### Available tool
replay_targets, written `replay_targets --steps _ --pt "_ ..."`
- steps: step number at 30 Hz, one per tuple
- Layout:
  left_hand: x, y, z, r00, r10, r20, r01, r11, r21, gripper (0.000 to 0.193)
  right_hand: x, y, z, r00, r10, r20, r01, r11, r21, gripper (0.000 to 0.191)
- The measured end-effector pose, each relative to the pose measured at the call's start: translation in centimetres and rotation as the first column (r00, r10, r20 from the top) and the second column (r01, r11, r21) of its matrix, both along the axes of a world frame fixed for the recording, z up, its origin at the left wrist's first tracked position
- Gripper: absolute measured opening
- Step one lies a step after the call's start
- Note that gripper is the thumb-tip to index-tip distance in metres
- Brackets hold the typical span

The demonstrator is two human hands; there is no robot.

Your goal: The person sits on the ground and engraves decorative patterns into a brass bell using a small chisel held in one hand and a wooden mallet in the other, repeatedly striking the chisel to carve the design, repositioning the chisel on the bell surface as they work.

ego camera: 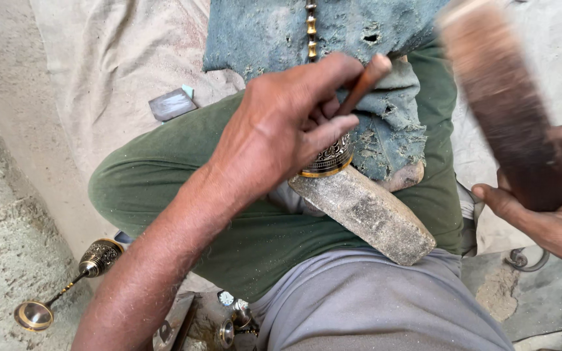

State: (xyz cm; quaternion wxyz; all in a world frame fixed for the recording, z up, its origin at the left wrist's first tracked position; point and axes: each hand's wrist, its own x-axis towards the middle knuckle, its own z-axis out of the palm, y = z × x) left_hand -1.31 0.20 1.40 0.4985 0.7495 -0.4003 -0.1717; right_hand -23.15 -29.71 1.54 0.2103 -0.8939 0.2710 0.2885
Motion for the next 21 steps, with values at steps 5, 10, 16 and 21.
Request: replay_targets --steps 5,10,16,21 --pt "-1.0 0.0 0.0 0.967 -0.039 0.253 0.024 0.998 0.064 0.039 -0.8 -0.4 -0.6 0.999 0.051 -0.001 -0.051 0.998 -0.045 0.037" --pt "-0.5 0.2 -1.1 0.971 -0.041 0.234 0.034 0.999 0.034 0.042 -0.9 -0.9 -0.8 0.990 0.118 0.073 -0.112 0.990 -0.089 0.036" --pt "-0.4 0.3 -1.5 0.973 -0.047 0.226 0.040 0.999 0.034 0.049 -1.6 -2.6 -2.1 0.983 0.131 -0.129 -0.152 0.973 -0.175 0.024" --pt "0.3 0.3 -1.7 0.970 -0.107 0.218 0.109 0.994 0.002 0.049 -2.7 -4.8 -3.4 0.955 0.226 0.193 -0.200 0.969 -0.145 0.026"
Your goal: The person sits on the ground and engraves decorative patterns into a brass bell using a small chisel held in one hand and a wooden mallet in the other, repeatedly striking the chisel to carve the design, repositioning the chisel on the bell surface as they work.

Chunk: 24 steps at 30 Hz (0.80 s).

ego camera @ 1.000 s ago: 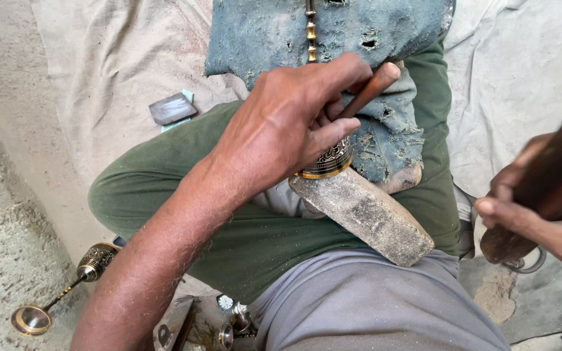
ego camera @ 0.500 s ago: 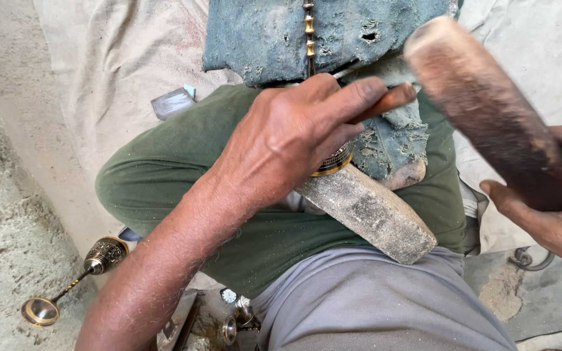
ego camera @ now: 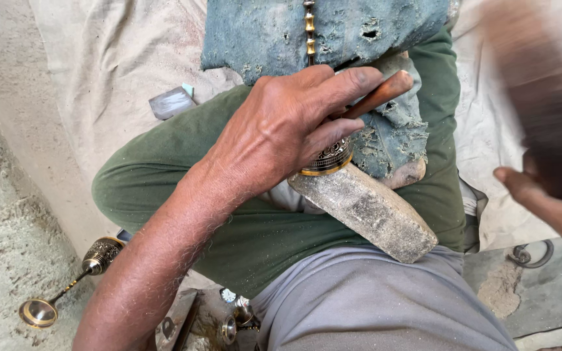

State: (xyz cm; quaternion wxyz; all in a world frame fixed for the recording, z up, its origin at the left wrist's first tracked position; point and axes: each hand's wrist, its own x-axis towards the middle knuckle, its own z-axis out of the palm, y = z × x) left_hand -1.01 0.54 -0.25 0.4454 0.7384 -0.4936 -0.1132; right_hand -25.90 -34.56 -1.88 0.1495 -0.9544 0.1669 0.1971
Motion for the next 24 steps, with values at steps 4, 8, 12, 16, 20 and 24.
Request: replay_targets --steps 4,8,12,16,20,24 --pt "0.3 0.0 0.0 1.000 -0.028 -0.011 0.028 1.000 0.007 0.052 -0.6 -1.1 -1.6 0.982 -0.047 -0.183 0.020 0.989 -0.150 0.032" --pt "0.7 -0.3 0.2 0.997 -0.074 -0.028 0.074 0.997 0.000 0.053 -1.5 -0.6 -0.9 0.985 -0.138 -0.105 0.137 0.990 -0.019 0.034" --pt "1.2 -0.3 0.6 0.990 -0.123 -0.062 0.123 0.992 -0.004 0.051 -0.8 1.7 1.2 0.990 -0.140 -0.017 0.141 0.990 0.031 0.031" --pt "1.3 -0.4 0.8 0.988 -0.133 -0.078 0.132 0.991 -0.018 0.052 0.6 3.8 2.8 0.992 -0.130 -0.002 0.130 0.991 0.011 0.031" --pt "1.5 -0.5 0.8 0.982 -0.171 -0.078 0.169 0.985 -0.034 0.052 -0.3 4.8 2.8 0.936 -0.330 -0.123 0.334 0.942 0.015 0.025" --pt "1.9 -0.5 0.9 0.981 -0.191 -0.040 0.191 0.982 -0.002 0.049 -2.3 3.5 2.6 0.983 -0.172 -0.062 0.171 0.985 -0.024 0.033"
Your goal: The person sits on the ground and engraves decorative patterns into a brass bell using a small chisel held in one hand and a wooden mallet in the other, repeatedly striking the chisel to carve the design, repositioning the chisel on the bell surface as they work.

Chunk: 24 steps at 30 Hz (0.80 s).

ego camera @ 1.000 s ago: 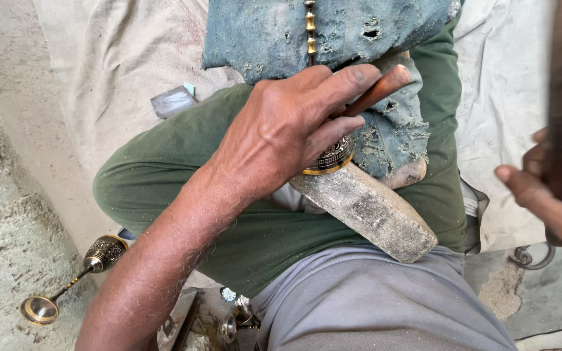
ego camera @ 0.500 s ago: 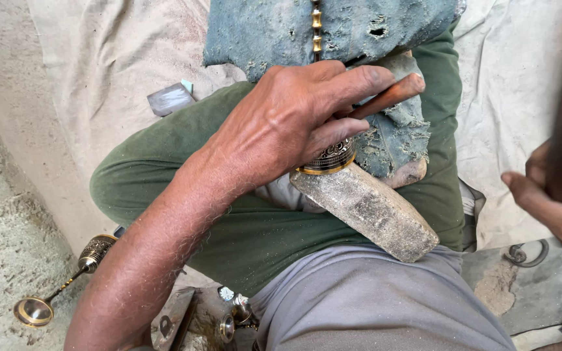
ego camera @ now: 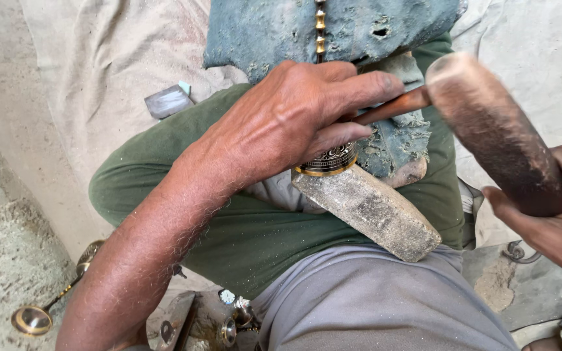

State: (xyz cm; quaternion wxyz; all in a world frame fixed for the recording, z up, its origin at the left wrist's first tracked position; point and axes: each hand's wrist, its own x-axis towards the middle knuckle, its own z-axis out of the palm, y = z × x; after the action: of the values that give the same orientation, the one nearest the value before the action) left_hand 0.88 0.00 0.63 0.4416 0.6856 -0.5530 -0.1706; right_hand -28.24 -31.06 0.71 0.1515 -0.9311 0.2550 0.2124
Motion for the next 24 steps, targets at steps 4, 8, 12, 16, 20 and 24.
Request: replay_targets --steps 4,8,12,16,20,24 --pt "0.3 0.0 0.3 1.000 -0.021 -0.005 0.021 1.000 -0.018 0.048 -0.2 -0.6 -0.9 0.995 0.058 0.076 -0.065 0.994 0.092 0.032" --pt "0.7 -0.4 0.1 0.998 -0.070 -0.007 0.070 0.998 -0.003 0.046 0.6 1.3 0.1 0.988 -0.154 0.017 0.152 0.984 0.095 0.027" --pt "0.9 -0.5 -0.2 0.996 -0.084 0.033 0.087 0.992 -0.091 0.044 2.0 3.8 2.1 0.977 -0.205 -0.057 0.205 0.979 -0.010 0.031" --pt "1.0 -0.6 -0.3 0.995 -0.104 0.010 0.105 0.993 -0.061 0.045 3.1 4.8 2.9 0.975 -0.220 0.030 0.221 0.975 -0.006 0.025" --pt "1.0 -0.7 -0.1 0.994 -0.105 0.001 0.105 0.993 -0.055 0.044 3.2 4.8 3.0 0.973 0.130 0.192 -0.100 0.982 -0.160 0.031" --pt "1.1 -1.1 -0.3 0.994 -0.110 0.011 0.111 0.994 -0.024 0.044 2.2 5.5 3.2 0.865 -0.333 0.375 0.270 0.939 0.211 0.030"
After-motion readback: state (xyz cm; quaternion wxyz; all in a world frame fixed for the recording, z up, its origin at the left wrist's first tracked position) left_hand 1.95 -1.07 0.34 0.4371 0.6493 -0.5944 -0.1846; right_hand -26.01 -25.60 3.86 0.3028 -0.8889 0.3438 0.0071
